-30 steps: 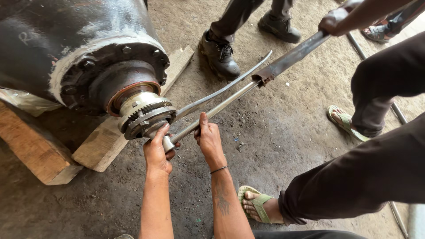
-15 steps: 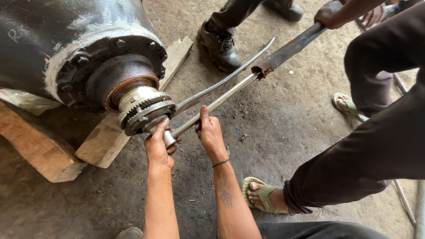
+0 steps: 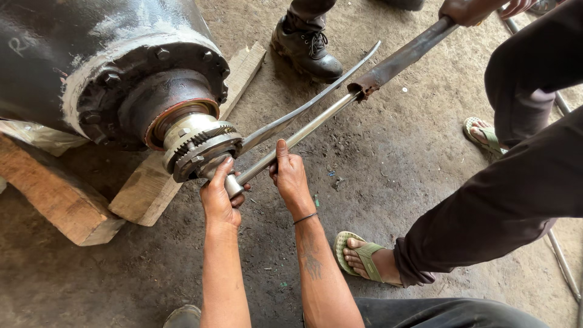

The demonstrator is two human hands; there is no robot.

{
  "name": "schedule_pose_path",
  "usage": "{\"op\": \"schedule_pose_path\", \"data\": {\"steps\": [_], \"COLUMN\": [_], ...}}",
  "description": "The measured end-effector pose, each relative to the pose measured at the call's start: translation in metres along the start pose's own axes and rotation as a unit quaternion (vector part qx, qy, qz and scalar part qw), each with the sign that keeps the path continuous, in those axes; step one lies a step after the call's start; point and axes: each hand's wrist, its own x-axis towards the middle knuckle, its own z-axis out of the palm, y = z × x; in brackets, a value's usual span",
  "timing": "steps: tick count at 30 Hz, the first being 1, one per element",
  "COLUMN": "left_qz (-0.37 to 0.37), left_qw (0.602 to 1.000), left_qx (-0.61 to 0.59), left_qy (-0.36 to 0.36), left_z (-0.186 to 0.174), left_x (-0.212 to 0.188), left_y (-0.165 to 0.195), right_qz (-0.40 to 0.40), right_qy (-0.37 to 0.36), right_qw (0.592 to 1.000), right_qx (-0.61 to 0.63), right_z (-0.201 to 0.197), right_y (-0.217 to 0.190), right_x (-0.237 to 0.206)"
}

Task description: The person uses a wrench and a metal bar to tighten a nut on a mechanical component. They adjust the tool and apply force to secure the part in place.

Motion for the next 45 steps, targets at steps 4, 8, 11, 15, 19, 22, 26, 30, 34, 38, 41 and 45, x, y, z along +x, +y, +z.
{"op": "schedule_pose_path", "data": {"steps": [4,8,11,15,19,22,26,30,34,38,41,45], "left_qz": [0.0,-0.003,-0.001,0.002,0.008,0.017,0.014,-0.018,-0.009,0.043,0.053,0.071], "left_qw": [1.0,1.0,1.0,1.0,0.999,0.999,0.999,0.999,0.998,0.998,0.996,0.992], "left_qx": [0.006,0.003,0.007,0.019,0.033,0.043,0.041,0.039,0.051,0.04,0.066,0.101], "left_qy": [0.001,-0.001,0.001,0.007,0.014,0.016,0.014,0.033,0.037,0.004,0.004,0.001], "left_z": [0.0,-0.001,-0.001,-0.001,0.0,0.001,-0.001,0.0,0.001,0.0,0.001,0.0], "left_x": [-0.002,0.0,0.0,-0.001,-0.003,-0.005,-0.003,0.007,0.013,0.008,0.005,0.004], "left_y": [0.0,0.001,0.0,0.0,0.001,0.001,-0.001,-0.007,-0.012,-0.012,-0.011,-0.01], "right_qz": [-0.001,0.0,0.003,0.026,0.077,0.114,0.116,0.132,0.146,0.052,0.05,0.056], "right_qy": [0.005,0.007,0.009,0.001,-0.017,-0.023,-0.015,0.017,-0.021,-0.041,-0.061,-0.079], "right_qw": [1.0,1.0,1.0,0.999,0.994,0.989,0.989,0.988,0.971,0.944,0.915,0.896], "right_qx": [-0.01,-0.011,-0.008,0.021,0.071,0.087,0.09,0.075,0.188,0.323,0.397,0.434], "right_z": [0.0,0.0,0.0,0.0,0.0,0.001,0.001,0.003,-0.002,-0.009,-0.012,-0.013], "right_y": [0.0,-0.001,0.002,0.013,0.025,0.031,0.034,0.028,0.015,0.005,0.002,0.0], "right_x": [-0.001,-0.001,0.0,0.003,0.009,0.012,0.011,0.016,0.016,0.011,0.01,0.012]}}
